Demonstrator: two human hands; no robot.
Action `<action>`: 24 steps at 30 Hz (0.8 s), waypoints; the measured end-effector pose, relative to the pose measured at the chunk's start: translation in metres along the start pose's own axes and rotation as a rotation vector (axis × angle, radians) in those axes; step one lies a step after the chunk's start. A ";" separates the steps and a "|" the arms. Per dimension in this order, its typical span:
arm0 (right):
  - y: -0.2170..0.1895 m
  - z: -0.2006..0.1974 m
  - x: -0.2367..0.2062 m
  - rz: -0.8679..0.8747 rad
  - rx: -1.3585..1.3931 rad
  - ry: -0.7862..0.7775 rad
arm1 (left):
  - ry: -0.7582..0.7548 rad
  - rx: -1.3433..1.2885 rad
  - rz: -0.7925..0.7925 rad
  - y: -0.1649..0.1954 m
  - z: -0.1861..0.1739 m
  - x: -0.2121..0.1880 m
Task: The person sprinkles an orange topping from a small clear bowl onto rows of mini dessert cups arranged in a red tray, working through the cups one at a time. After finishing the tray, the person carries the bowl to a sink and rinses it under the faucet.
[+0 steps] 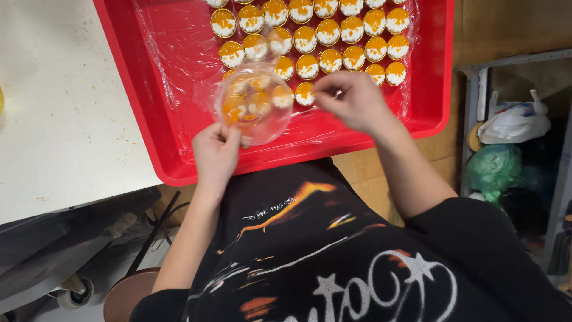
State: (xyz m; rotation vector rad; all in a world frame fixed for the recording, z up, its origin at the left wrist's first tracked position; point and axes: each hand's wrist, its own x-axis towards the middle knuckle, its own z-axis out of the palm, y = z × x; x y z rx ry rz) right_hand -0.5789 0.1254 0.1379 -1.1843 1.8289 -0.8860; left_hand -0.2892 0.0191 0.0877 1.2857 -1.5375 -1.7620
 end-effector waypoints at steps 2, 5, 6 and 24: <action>0.026 -0.008 0.008 0.192 -0.088 0.031 | 0.016 0.008 0.014 0.001 -0.009 -0.002; 0.066 0.000 0.017 0.218 -0.190 0.057 | 0.035 0.013 0.023 0.003 -0.017 -0.006; 0.076 0.006 0.018 0.201 -0.183 0.052 | 0.042 0.012 0.024 0.003 -0.018 -0.007; 0.062 0.046 0.051 0.130 -0.237 -0.104 | 0.128 -0.034 0.042 0.009 -0.023 -0.015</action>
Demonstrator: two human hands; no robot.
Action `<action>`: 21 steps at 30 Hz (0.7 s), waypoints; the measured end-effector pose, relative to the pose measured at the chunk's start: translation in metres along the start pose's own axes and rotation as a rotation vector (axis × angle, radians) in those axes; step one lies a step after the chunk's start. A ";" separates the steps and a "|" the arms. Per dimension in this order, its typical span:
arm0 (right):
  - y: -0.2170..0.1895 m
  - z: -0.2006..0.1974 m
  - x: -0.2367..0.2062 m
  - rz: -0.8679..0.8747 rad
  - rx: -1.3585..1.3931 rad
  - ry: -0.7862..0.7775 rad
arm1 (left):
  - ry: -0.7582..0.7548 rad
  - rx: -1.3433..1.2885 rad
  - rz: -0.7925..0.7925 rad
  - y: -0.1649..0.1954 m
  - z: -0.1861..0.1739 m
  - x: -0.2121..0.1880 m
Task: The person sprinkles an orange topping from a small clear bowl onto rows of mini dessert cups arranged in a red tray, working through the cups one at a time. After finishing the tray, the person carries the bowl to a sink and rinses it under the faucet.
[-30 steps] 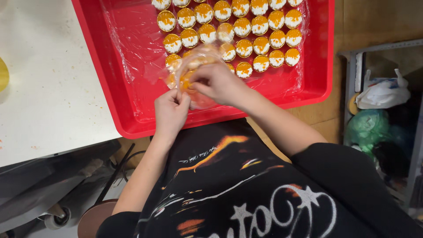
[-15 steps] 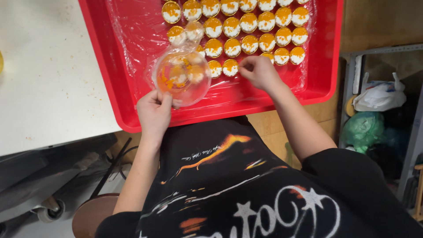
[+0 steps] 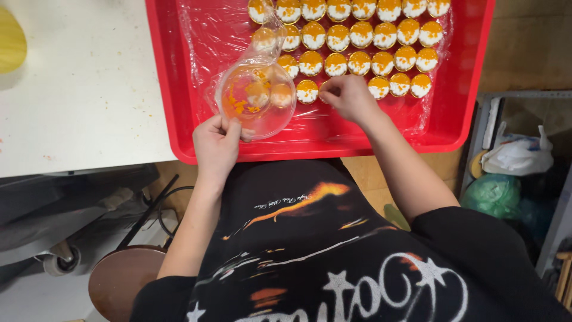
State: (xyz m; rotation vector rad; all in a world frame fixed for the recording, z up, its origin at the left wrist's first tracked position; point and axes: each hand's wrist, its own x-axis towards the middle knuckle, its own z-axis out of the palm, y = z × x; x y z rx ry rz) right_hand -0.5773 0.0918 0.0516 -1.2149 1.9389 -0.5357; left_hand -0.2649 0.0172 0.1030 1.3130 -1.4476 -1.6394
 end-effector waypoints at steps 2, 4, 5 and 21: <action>-0.006 0.007 0.008 -0.057 0.022 -0.040 | 0.006 -0.013 0.010 0.001 -0.002 -0.001; -0.009 0.011 0.012 -0.104 -0.022 -0.042 | 0.014 0.005 0.009 0.001 -0.003 -0.002; -0.010 0.011 0.014 -0.127 -0.045 -0.040 | 0.021 0.028 0.006 0.002 -0.004 -0.003; 0.055 -0.060 -0.009 0.103 0.222 0.196 | -0.009 0.004 -0.027 -0.002 -0.006 0.002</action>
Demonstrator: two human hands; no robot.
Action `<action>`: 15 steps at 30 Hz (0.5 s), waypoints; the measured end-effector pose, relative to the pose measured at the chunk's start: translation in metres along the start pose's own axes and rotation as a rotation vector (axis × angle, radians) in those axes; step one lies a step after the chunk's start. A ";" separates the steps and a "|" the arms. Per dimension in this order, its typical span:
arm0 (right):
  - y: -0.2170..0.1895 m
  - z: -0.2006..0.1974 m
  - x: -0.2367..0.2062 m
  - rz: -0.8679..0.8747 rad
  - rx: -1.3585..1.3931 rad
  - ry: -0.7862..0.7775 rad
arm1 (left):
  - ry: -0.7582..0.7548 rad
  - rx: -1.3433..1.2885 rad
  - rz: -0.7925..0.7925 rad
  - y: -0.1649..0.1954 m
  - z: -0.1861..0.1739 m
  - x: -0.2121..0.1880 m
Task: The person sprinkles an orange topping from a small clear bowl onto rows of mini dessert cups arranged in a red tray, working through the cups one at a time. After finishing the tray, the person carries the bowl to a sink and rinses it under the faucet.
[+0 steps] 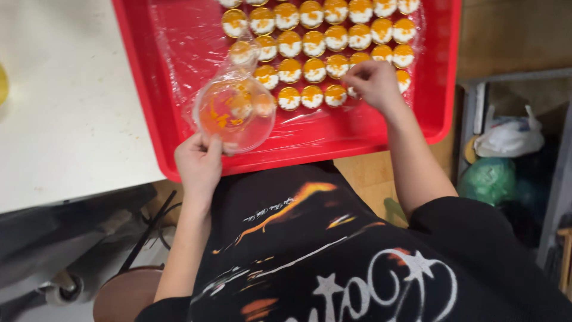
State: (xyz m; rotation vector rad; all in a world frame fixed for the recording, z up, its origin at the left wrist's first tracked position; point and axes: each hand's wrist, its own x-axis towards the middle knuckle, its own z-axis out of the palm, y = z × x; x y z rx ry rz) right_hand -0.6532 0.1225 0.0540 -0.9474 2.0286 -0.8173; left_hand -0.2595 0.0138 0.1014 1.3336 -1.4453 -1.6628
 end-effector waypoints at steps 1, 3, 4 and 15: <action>0.010 -0.011 -0.001 0.024 0.014 0.038 | -0.018 0.008 0.001 0.000 0.000 0.001; 0.029 -0.027 -0.005 0.062 -0.010 0.078 | -0.042 0.026 0.001 0.002 0.001 0.002; 0.036 -0.030 -0.007 0.077 -0.043 0.082 | -0.053 0.026 -0.002 0.003 0.002 0.003; 0.043 -0.024 -0.007 0.184 -0.194 0.018 | -0.083 0.039 0.001 0.008 0.008 0.004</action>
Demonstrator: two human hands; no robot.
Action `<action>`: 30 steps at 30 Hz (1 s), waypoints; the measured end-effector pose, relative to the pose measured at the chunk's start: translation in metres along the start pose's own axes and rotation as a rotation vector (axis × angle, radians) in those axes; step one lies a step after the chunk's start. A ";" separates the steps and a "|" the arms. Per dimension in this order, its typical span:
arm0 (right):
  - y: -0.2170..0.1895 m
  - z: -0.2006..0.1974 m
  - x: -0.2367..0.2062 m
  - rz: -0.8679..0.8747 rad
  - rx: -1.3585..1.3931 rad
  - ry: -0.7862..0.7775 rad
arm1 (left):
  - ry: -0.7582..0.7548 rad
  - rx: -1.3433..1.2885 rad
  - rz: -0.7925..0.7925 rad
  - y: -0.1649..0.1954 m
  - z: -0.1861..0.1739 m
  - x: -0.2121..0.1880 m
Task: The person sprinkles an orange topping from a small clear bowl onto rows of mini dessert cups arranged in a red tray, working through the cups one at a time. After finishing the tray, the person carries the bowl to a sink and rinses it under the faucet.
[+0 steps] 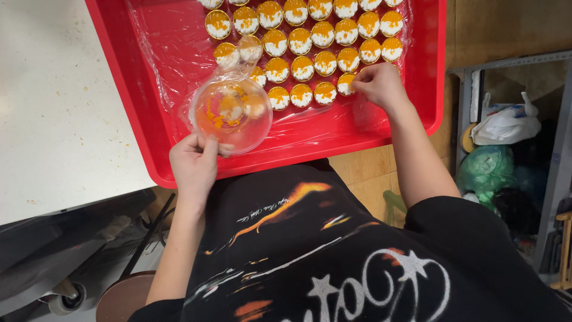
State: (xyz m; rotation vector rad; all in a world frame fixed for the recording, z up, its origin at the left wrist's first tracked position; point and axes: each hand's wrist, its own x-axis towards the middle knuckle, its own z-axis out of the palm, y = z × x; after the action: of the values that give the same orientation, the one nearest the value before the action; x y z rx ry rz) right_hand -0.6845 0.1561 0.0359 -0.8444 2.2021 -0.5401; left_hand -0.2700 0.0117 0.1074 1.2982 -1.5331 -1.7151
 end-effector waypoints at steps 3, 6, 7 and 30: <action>-0.003 0.001 0.001 -0.017 -0.013 0.002 | -0.009 -0.010 -0.004 -0.001 0.002 0.000; -0.003 0.000 0.001 -0.074 -0.013 -0.003 | -0.017 -0.010 0.006 -0.002 0.004 0.001; -0.003 -0.001 0.001 -0.054 -0.017 -0.009 | -0.019 -0.008 0.003 -0.003 0.005 0.002; -0.024 0.013 -0.019 -0.408 -0.354 0.297 | -0.234 0.037 0.104 0.002 0.027 0.020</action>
State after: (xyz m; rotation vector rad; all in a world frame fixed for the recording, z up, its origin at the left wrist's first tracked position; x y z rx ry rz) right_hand -0.6544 0.1511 0.0500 -1.5053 2.4455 -0.4959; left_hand -0.3026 0.0071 0.1005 1.0439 -1.7380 -1.8309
